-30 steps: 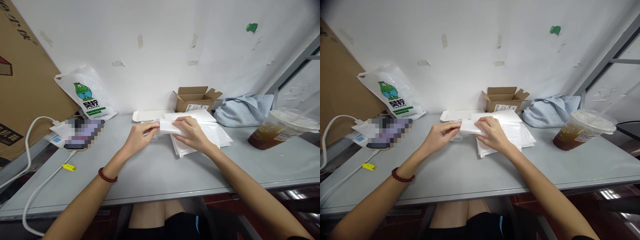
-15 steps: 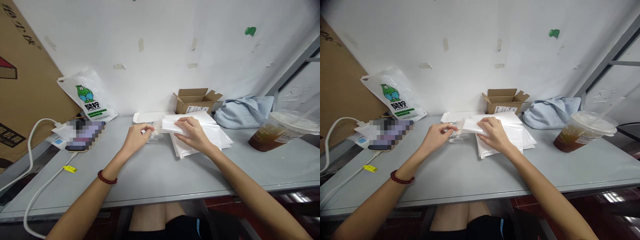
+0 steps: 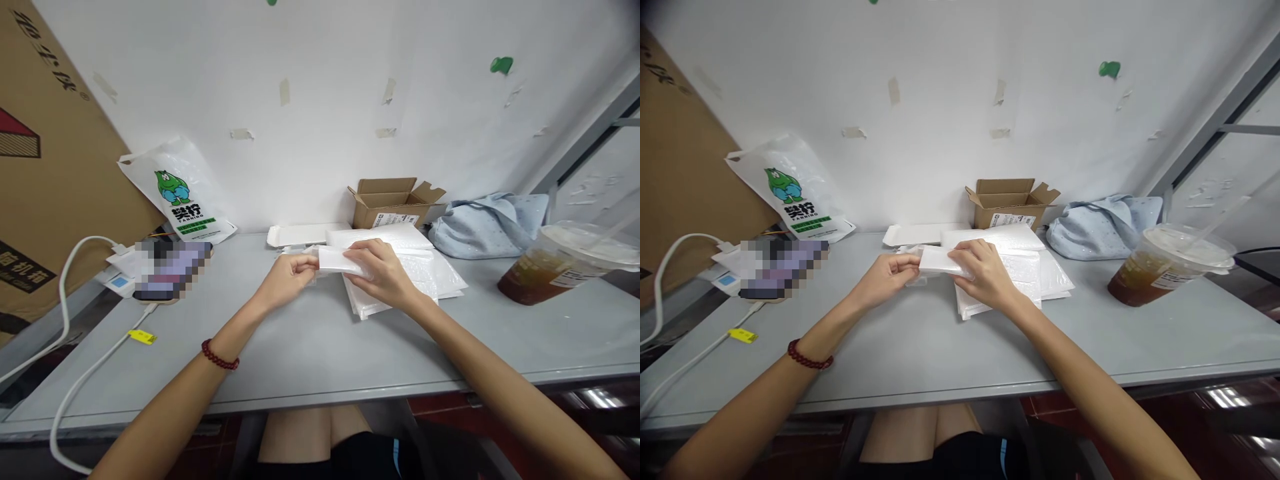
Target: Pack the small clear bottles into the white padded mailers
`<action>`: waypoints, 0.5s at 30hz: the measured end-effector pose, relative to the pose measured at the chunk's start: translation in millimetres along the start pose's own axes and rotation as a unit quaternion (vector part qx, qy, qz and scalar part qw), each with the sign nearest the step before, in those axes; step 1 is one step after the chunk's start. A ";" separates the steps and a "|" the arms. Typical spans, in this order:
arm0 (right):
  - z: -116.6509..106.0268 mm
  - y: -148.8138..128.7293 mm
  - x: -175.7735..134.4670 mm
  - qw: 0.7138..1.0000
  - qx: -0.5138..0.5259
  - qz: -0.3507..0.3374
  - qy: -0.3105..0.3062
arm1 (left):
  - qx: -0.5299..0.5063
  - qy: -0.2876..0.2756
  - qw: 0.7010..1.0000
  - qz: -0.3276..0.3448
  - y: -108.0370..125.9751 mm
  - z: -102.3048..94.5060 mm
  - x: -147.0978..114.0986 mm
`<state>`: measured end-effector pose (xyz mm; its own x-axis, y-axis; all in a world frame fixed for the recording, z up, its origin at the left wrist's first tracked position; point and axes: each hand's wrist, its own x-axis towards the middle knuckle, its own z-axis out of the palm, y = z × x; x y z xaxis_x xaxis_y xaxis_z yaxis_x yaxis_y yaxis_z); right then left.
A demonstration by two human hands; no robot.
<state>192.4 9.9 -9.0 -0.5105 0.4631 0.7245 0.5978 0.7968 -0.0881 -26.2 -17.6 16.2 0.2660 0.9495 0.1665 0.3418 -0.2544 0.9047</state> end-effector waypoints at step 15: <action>-2.3 2.2 0.6 1.000 -0.003 -0.003 0.013 | 0.012 0.024 0.998 -0.056 3.9 -13.8 -1.0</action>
<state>194.8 11.0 -7.2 -0.4987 0.4477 0.7422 0.5983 0.7973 -0.0789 -37.5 -17.0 25.0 0.1821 0.9797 0.0839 0.3889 -0.1501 0.9090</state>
